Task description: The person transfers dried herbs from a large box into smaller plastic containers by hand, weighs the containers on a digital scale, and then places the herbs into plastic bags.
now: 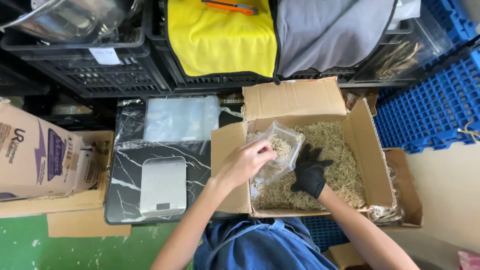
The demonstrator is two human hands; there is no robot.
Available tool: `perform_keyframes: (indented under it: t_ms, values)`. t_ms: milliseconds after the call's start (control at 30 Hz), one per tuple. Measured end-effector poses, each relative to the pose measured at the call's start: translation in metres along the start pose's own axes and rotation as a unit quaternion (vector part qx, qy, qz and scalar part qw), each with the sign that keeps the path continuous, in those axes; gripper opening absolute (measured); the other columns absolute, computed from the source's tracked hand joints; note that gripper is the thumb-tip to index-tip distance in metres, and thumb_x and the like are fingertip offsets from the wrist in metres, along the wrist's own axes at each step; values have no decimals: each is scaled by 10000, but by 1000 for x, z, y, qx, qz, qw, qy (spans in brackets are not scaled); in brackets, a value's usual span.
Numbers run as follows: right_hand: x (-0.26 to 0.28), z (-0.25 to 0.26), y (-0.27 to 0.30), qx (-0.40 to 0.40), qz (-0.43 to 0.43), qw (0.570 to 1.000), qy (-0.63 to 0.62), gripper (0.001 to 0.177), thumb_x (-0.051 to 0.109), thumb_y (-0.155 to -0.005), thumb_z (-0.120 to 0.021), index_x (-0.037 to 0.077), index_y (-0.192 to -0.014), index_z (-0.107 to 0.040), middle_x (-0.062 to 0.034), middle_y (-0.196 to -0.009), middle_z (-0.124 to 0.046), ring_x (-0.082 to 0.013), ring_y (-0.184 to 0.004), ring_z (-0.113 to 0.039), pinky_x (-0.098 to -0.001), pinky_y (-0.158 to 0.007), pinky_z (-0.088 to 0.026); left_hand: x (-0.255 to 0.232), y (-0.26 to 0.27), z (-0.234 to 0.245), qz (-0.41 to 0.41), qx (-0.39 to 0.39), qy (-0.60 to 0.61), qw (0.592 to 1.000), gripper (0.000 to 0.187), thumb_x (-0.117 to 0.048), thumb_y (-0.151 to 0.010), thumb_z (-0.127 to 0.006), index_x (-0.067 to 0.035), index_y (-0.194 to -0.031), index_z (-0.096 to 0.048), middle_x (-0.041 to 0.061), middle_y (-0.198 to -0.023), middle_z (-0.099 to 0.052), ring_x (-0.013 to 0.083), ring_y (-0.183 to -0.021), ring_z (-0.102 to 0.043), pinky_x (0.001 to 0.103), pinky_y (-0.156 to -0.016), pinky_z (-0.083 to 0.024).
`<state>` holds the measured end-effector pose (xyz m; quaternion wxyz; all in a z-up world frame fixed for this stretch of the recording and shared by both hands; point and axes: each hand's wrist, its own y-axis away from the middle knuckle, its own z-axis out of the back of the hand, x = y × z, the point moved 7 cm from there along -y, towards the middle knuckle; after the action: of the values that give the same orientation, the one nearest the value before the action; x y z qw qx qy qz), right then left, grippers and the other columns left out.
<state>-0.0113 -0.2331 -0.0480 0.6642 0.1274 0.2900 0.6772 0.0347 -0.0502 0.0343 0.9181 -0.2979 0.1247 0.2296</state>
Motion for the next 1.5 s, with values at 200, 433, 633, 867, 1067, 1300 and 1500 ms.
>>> perform_keyframes:
  t_ms: [200,433,633,867,1067,1300,1500]
  values:
    - [-39,-196,-164,-410,-10,911,39,605,200,-827,-634,-151,-1317,-576,-505,-1132,-588,-603,-698,-664,-611,-454,-547,8,-5,5,-23,23,107,994,74,-176,-994,-635,-143,-943,-676,4,-991,-606,173,-877,-662,273,-809,-591]
    - [-49,20,-5,-189,63,917,-346,636,185,-701,-797,233,-1324,-681,-151,-1161,-705,-401,-1123,-675,-490,-909,-585,29,-15,18,-19,21,158,987,42,-184,-949,-689,-148,-963,-705,9,-991,-622,206,-860,-680,319,-802,-612]
    - [-66,108,69,-219,23,901,-374,688,184,-705,-835,334,-1358,-678,-87,-1269,-667,-373,-1212,-632,-520,-930,-567,24,-21,15,-59,37,127,989,99,-232,-991,-638,-158,-933,-669,-8,-903,-549,176,-780,-635,295,-729,-591]
    - [-27,130,45,-109,1,986,-128,599,332,-795,-785,428,-1353,-592,-29,-1394,-567,-328,-1259,-610,-497,-917,-615,4,-26,-51,-117,49,54,991,163,-285,-1026,-552,-193,-898,-596,-28,-861,-487,154,-743,-599,266,-670,-563]
    - [-31,163,59,-119,88,933,-328,784,220,-709,-899,214,-1426,-580,-233,-1497,-486,-510,-1321,-519,-583,-1004,-539,-6,-37,-55,-118,62,61,989,187,-282,-1029,-525,-180,-903,-618,-6,-865,-506,162,-749,-625,253,-666,-574]
    - [-52,177,91,-183,115,837,-503,784,153,-707,-893,180,-1437,-608,-203,-1543,-488,-457,-1346,-509,-557,-973,-534,-11,-44,-45,-116,55,67,989,160,-276,-1000,-579,-147,-909,-603,22,-873,-511,209,-764,-645,297,-659,-588]
    - [-71,156,100,-149,51,815,-558,1063,145,-606,-940,185,-1554,-460,-236,-1609,-364,-507,-1407,-388,-676,-979,-494,-8,-47,-26,-81,74,101,989,141,-230,-1004,-614,-155,-895,-665,9,-862,-522,144,-745,-611,249,-682,-560]
